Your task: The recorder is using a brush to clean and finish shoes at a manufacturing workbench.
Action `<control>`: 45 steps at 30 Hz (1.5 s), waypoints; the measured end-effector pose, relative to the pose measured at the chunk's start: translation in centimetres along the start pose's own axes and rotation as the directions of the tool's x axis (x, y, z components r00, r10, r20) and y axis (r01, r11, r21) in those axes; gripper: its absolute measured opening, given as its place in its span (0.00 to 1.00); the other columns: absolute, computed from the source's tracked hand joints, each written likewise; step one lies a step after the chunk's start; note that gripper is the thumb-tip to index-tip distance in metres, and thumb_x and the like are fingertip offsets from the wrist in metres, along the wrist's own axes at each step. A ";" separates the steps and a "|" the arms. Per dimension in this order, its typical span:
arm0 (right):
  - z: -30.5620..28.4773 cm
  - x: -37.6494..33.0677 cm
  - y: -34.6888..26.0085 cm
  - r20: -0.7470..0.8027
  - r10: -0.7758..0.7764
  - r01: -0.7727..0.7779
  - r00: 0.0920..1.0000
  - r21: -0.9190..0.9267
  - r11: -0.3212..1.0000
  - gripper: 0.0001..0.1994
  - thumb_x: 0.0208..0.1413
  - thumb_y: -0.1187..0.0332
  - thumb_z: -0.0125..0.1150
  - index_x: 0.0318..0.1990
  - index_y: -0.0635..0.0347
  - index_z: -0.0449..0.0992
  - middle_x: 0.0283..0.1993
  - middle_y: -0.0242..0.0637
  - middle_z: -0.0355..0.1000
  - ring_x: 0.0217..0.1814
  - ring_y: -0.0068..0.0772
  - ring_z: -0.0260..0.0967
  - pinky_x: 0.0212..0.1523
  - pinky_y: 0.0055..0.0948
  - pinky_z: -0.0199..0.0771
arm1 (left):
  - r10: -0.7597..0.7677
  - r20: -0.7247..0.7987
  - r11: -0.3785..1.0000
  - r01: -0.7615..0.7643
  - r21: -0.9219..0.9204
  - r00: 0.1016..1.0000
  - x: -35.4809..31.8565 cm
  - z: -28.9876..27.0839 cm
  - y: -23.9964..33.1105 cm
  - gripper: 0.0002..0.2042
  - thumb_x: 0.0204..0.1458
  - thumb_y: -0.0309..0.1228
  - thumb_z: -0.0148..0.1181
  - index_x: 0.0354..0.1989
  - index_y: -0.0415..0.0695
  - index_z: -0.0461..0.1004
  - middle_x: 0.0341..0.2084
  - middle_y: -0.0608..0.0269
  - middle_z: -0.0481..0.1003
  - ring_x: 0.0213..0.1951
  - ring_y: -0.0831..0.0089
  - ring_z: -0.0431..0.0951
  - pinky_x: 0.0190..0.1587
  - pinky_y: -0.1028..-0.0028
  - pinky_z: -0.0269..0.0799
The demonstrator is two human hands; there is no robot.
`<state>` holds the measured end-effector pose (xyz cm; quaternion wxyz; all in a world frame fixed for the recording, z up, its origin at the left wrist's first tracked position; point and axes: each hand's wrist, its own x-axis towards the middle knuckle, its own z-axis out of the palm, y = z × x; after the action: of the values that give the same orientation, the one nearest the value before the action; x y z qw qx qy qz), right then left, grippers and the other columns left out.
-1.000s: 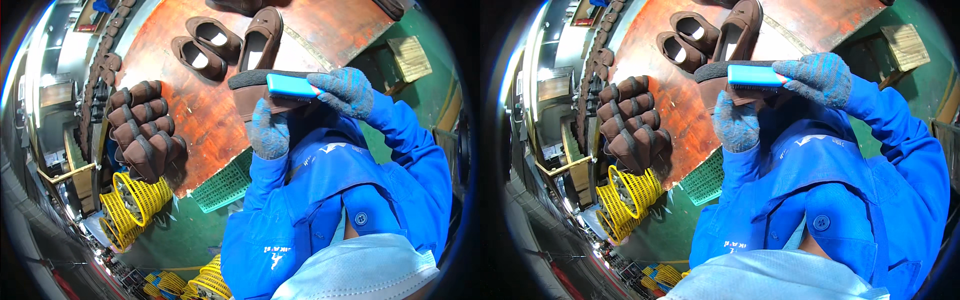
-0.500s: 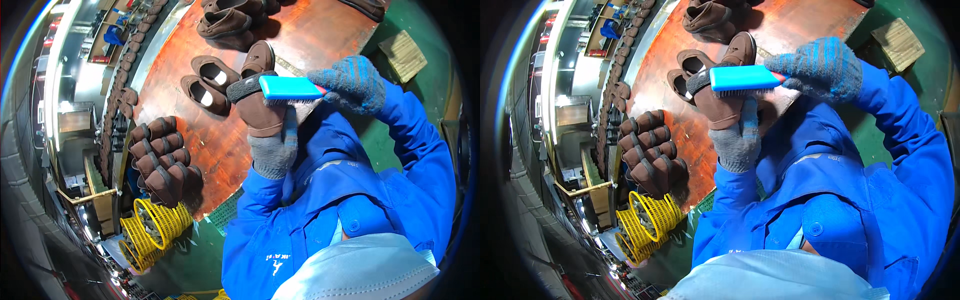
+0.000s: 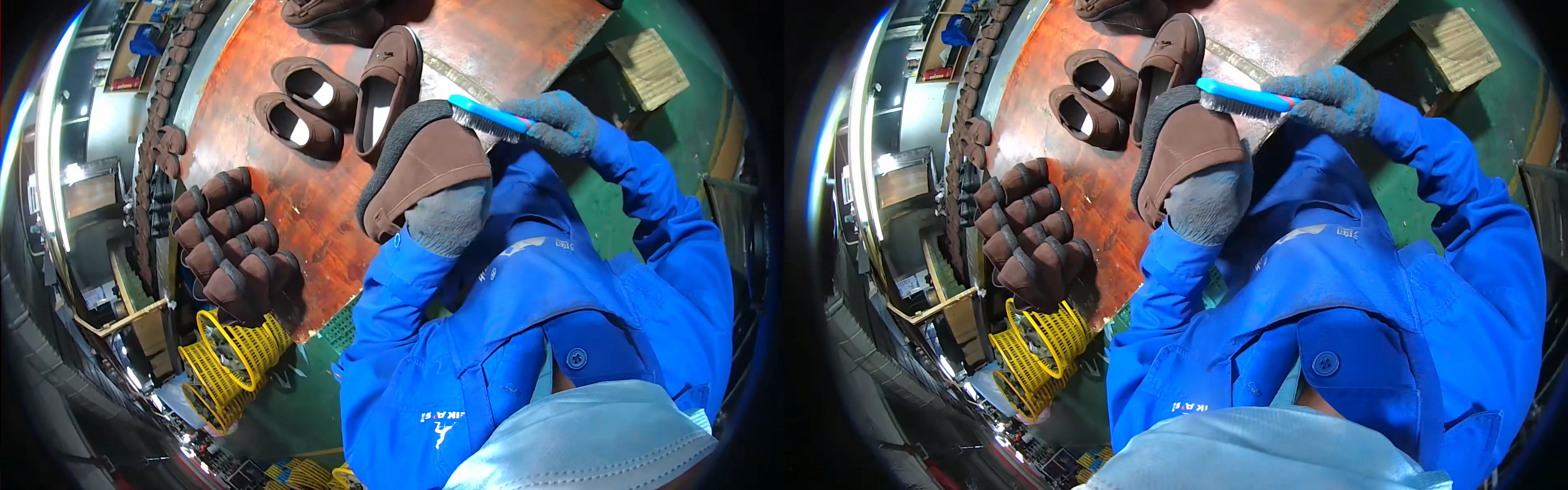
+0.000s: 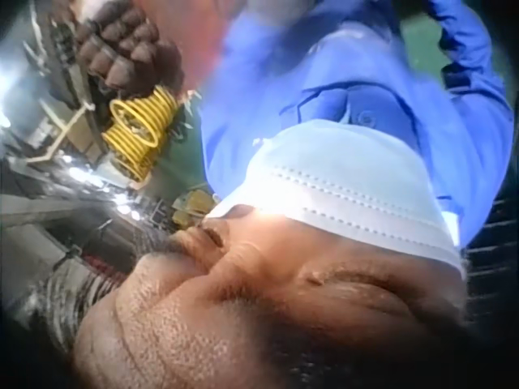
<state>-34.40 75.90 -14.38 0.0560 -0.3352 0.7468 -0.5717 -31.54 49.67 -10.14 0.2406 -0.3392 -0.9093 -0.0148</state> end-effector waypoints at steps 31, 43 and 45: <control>-0.8 2.4 -0.3 0.160 -0.083 0.157 0.984 -0.541 0.826 0.22 0.59 0.57 0.60 0.60 0.48 0.74 0.34 0.46 0.77 0.32 0.48 0.75 0.35 0.40 0.74 | -0.153 0.380 0.494 0.404 -0.770 0.912 0.2 4.0 -1.4 0.13 0.58 0.40 0.56 0.45 0.45 0.79 0.33 0.56 0.79 0.36 0.61 0.80 0.37 0.63 0.74; 4.1 8.5 -2.3 0.342 -0.035 0.283 0.939 -0.710 0.645 0.20 0.54 0.49 0.62 0.54 0.37 0.75 0.21 0.41 0.68 0.22 0.47 0.68 0.23 0.45 0.63 | 0.026 0.512 0.679 0.361 -0.639 0.859 -2.4 7.5 -2.0 0.14 0.53 0.38 0.61 0.44 0.44 0.79 0.31 0.53 0.79 0.33 0.57 0.80 0.37 0.62 0.75; 4.5 8.4 -3.0 0.347 -0.039 0.307 0.937 -0.766 0.564 0.22 0.52 0.50 0.63 0.55 0.37 0.74 0.20 0.40 0.67 0.22 0.46 0.68 0.22 0.44 0.63 | 0.070 0.509 0.773 0.277 -0.571 0.858 -3.3 7.8 -1.9 0.14 0.52 0.38 0.62 0.43 0.43 0.79 0.31 0.53 0.79 0.33 0.57 0.80 0.37 0.61 0.75</control>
<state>-37.41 67.13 -10.68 -0.0512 -0.4759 0.8705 -0.1143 -33.93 47.66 -18.25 -0.1329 -0.3387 -0.8998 -0.2409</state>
